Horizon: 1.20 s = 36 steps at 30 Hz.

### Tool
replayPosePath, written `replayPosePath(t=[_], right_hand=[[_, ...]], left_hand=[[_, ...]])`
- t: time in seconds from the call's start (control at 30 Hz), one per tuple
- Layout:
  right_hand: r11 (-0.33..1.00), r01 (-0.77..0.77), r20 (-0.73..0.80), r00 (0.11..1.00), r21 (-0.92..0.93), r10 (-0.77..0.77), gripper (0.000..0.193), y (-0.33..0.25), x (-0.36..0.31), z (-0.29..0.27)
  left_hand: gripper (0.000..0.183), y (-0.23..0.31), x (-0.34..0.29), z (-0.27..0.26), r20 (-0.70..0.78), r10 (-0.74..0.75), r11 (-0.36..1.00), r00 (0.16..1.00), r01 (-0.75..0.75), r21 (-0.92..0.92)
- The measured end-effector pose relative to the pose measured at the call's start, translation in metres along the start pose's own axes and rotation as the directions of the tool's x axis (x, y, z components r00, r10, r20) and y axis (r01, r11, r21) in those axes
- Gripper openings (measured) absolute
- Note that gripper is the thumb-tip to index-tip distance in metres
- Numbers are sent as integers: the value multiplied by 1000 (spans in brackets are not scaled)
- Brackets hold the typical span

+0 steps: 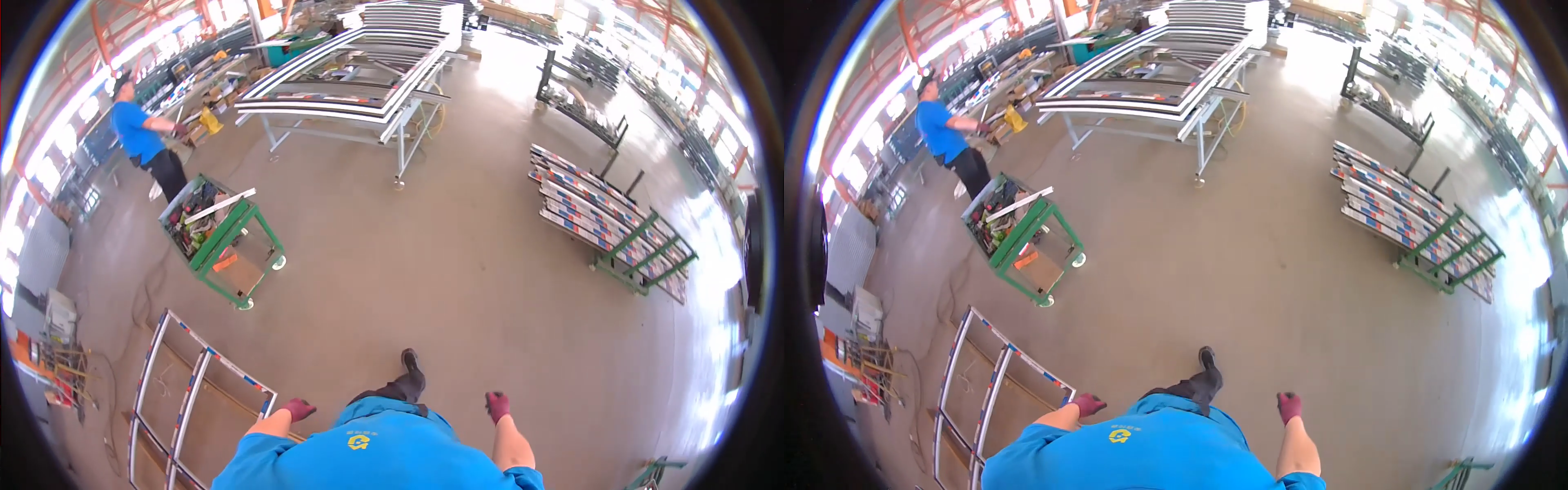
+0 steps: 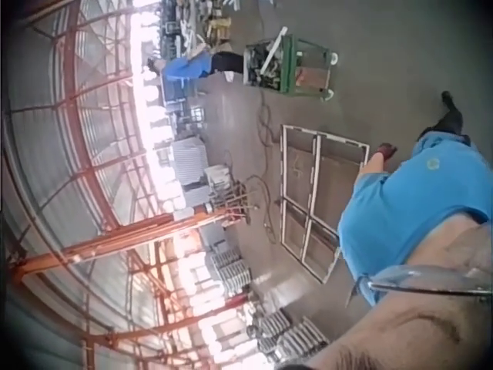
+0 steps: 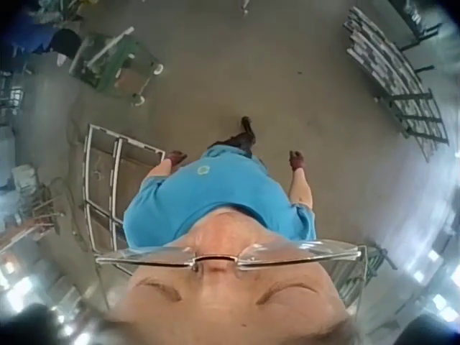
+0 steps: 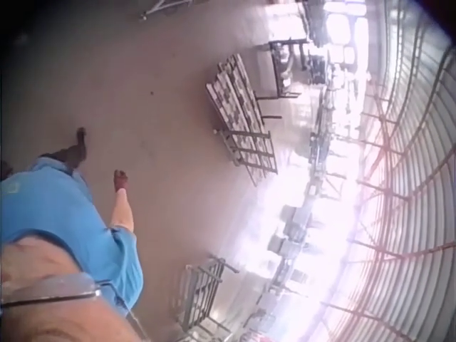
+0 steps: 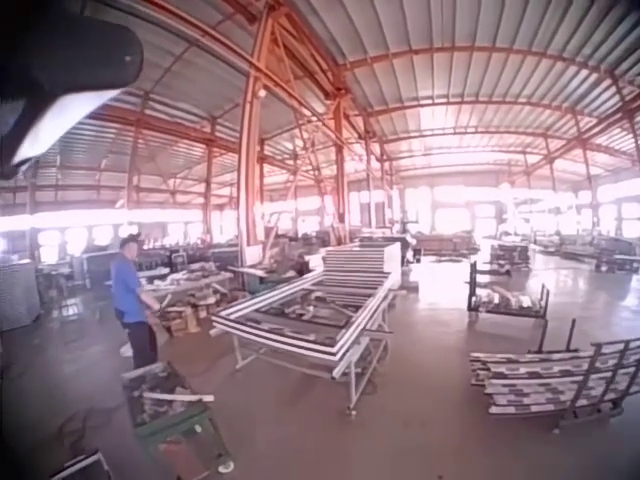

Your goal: Assembling large window or door frame profiles using power tools in a fabrication facility.

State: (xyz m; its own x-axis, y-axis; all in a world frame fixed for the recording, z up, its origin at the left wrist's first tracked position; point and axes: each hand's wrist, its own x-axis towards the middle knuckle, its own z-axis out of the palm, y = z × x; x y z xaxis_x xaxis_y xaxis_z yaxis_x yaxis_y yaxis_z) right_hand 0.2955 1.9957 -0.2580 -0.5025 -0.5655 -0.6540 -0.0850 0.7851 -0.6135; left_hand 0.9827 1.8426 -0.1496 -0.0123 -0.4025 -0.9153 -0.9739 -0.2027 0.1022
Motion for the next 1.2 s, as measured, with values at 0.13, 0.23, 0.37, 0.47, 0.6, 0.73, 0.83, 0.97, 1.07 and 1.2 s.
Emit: replayPosePath(t=[0.13, 0.23, 0.37, 0.47, 0.6, 0.73, 0.83, 0.97, 1.07, 1.2], right_hand=[[874, 110, 356, 932, -474, 76, 33, 108, 29, -32], [879, 471, 433, 811, -81, -394, 37, 110, 66, 13], [884, 31, 286, 951, -466, 117, 37, 7, 112, -30], [945, -181, 275, 927, -274, 257, 29, -93, 170, 27], [928, -83, 359, 907, -362, 222, 27, -275, 244, 89], [829, 339, 393, 906, -445, -160, 36, -383, 375, 188], [627, 584, 587, 774, -515, -239, 44, -504, 411, 285], [542, 737, 666, 642, -403, -379, 53, -692, 391, 388], [575, 788, 701, 538, -221, -469, 53, -796, 369, 458], [636, 751, 761, 514, -176, -396, 51, -908, 324, 515]], left_hand=[[60, 31, 139, -14, -135, 276, 948, 952, -247, 200], [58, 159, 86, -137, -326, 254, 954, 911, -291, -72], [55, 231, 95, -197, -401, 385, 816, 831, -510, -272], [55, 248, 99, -271, -500, 409, 792, 763, -569, -219], [55, 226, 111, -351, -637, 305, 819, 708, -537, -204], [53, 171, 121, -419, -736, 155, 855, 659, -463, -234], [52, 123, 122, -483, -800, -69, 885, 596, -334, -325], [48, 68, 134, -573, -839, -446, 740, 311, -399, -541], [44, -2, 192, -617, -696, -652, 451, 302, -584, -676], [38, -60, 258, -707, -543, -702, 57, 460, -724, -687]])
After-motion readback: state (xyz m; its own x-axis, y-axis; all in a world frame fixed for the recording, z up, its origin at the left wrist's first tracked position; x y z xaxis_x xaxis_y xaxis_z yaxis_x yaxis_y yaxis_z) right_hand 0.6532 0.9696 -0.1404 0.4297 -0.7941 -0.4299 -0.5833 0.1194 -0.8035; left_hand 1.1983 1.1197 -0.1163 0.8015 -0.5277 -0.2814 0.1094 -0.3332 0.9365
